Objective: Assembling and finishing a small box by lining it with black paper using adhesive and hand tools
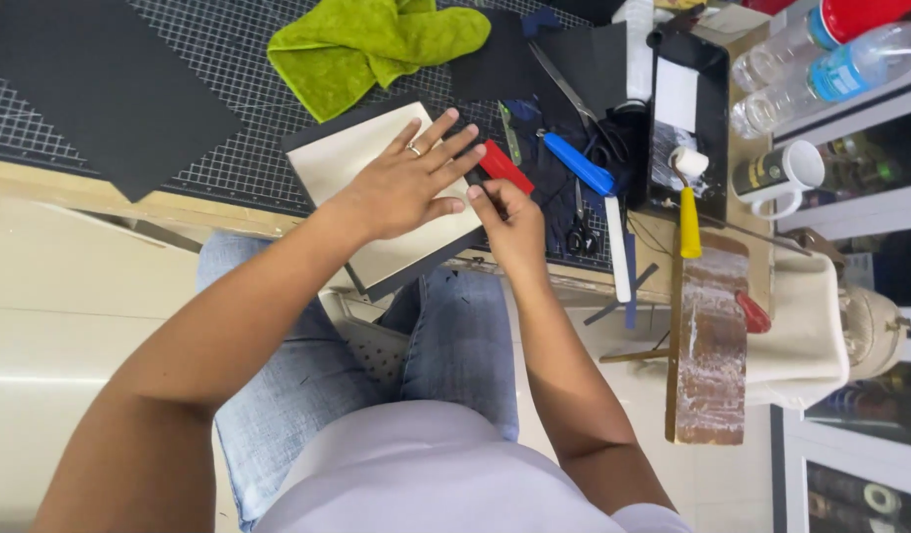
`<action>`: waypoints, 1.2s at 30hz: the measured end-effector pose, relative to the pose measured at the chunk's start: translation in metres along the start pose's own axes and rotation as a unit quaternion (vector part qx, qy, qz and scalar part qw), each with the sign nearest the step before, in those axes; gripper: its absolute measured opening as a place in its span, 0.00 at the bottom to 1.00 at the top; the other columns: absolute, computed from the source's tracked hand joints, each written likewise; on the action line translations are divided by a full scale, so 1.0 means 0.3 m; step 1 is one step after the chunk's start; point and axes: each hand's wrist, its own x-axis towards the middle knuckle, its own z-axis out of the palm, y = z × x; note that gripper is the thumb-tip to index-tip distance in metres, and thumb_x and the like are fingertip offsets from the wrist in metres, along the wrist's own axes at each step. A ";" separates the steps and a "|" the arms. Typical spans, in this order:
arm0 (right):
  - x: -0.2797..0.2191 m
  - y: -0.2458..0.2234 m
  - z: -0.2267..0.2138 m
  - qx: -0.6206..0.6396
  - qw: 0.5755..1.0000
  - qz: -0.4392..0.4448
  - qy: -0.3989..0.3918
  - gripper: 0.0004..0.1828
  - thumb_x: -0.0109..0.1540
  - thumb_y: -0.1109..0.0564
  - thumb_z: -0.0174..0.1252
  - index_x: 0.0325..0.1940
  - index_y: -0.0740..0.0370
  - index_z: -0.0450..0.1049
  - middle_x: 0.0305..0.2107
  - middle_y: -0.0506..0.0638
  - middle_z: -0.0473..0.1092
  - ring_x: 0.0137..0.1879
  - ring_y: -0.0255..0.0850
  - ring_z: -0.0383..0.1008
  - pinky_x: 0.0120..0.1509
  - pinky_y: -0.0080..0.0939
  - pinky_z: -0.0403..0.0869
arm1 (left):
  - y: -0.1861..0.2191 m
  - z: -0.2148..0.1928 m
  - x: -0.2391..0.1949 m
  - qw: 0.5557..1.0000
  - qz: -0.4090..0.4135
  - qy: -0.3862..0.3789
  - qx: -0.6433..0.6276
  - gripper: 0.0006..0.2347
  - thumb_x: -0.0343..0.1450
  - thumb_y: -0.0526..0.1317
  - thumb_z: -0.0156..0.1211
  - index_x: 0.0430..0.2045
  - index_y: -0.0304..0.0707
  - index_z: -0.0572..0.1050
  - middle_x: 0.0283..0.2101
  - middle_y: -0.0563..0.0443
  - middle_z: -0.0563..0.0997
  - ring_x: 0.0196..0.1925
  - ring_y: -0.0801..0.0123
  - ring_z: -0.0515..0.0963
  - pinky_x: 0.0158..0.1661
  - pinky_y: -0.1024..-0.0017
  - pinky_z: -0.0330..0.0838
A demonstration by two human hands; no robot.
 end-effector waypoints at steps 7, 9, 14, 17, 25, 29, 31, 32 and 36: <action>-0.024 0.098 -0.075 0.043 0.997 0.035 0.057 0.07 0.66 0.51 0.66 0.42 0.54 0.82 0.28 0.54 0.77 0.37 0.42 0.78 0.46 0.43 0.79 | 0.023 -0.001 0.098 0.981 -0.115 -0.157 0.027 0.35 0.74 0.72 0.33 0.74 0.56 0.55 0.77 0.52 0.54 0.81 0.56 0.36 0.75 0.47 0.32; -0.005 0.098 -0.224 -0.048 0.990 -0.033 0.128 0.04 0.66 0.53 0.66 0.42 0.54 0.82 0.30 0.55 0.77 0.41 0.48 0.78 0.51 0.46 0.76 | 0.006 0.022 0.083 0.985 -0.108 -0.129 0.025 0.34 0.74 0.71 0.35 0.72 0.55 0.58 0.75 0.51 0.58 0.81 0.55 0.39 0.74 0.45 0.35; 0.108 0.370 -0.683 -0.380 0.843 -0.172 0.338 0.07 0.64 0.54 0.66 0.42 0.57 0.78 0.38 0.50 0.79 0.46 0.53 0.74 0.57 0.52 0.65 | -0.031 0.083 0.101 0.998 -0.050 -0.009 -0.027 0.32 0.76 0.64 0.41 0.69 0.42 0.65 0.73 0.38 0.62 0.79 0.44 0.41 0.70 0.36 0.32; 0.142 0.460 -0.783 -0.491 0.809 0.022 0.321 0.20 0.62 0.45 0.70 0.54 0.54 0.76 0.43 0.60 0.71 0.48 0.63 0.72 0.46 0.66 0.70 | -0.014 0.066 0.110 0.993 -0.105 -0.045 -0.032 0.33 0.77 0.65 0.35 0.71 0.43 0.62 0.74 0.38 0.60 0.79 0.47 0.36 0.70 0.39 0.26; 0.198 0.239 -0.837 -0.516 0.806 0.285 0.057 0.19 0.72 0.49 0.47 0.67 0.47 0.69 0.47 0.59 0.75 0.51 0.55 0.76 0.45 0.56 0.75 | -0.061 -0.128 0.137 0.976 -0.046 0.212 -0.012 0.11 0.77 0.41 0.68 0.51 0.39 0.84 0.56 0.40 0.82 0.51 0.41 0.78 0.46 0.48 0.72; 0.357 0.400 -0.888 -0.535 0.804 0.245 0.088 0.16 0.69 0.45 0.55 0.61 0.44 0.77 0.45 0.55 0.78 0.49 0.52 0.78 0.46 0.53 0.76 | -0.161 -0.181 0.113 0.941 -0.152 0.274 -0.128 0.05 0.82 0.30 0.63 0.49 0.32 0.84 0.36 0.47 0.84 0.39 0.60 0.82 0.40 0.59 0.76; 0.449 0.544 -0.906 -0.502 0.834 0.181 0.139 0.17 0.67 0.46 0.57 0.58 0.47 0.78 0.42 0.62 0.77 0.48 0.63 0.77 0.48 0.64 0.75 | -0.233 -0.169 0.091 0.891 -0.276 0.307 -0.188 0.18 0.87 0.39 0.70 0.24 0.43 0.76 0.22 0.57 0.80 0.23 0.80 0.66 0.32 0.74 0.67; 0.479 0.541 -0.920 -0.502 0.835 0.179 0.139 0.17 0.67 0.46 0.57 0.58 0.47 0.78 0.42 0.62 0.77 0.48 0.63 0.77 0.48 0.64 0.75 | -0.257 -0.178 0.078 0.891 -0.276 0.309 -0.187 0.18 0.87 0.39 0.70 0.24 0.43 0.76 0.22 0.57 0.80 0.23 0.80 0.66 0.32 0.74 0.67; 0.453 0.320 -0.940 -0.406 0.873 0.225 0.148 0.19 0.67 0.47 0.60 0.62 0.48 0.76 0.47 0.52 0.77 0.42 0.44 0.77 0.43 0.43 0.76 | -0.328 -0.203 0.023 0.849 -0.421 0.243 -0.207 0.04 0.84 0.35 0.53 0.41 0.44 0.74 0.32 0.56 0.80 0.27 0.77 0.79 0.35 0.66 0.78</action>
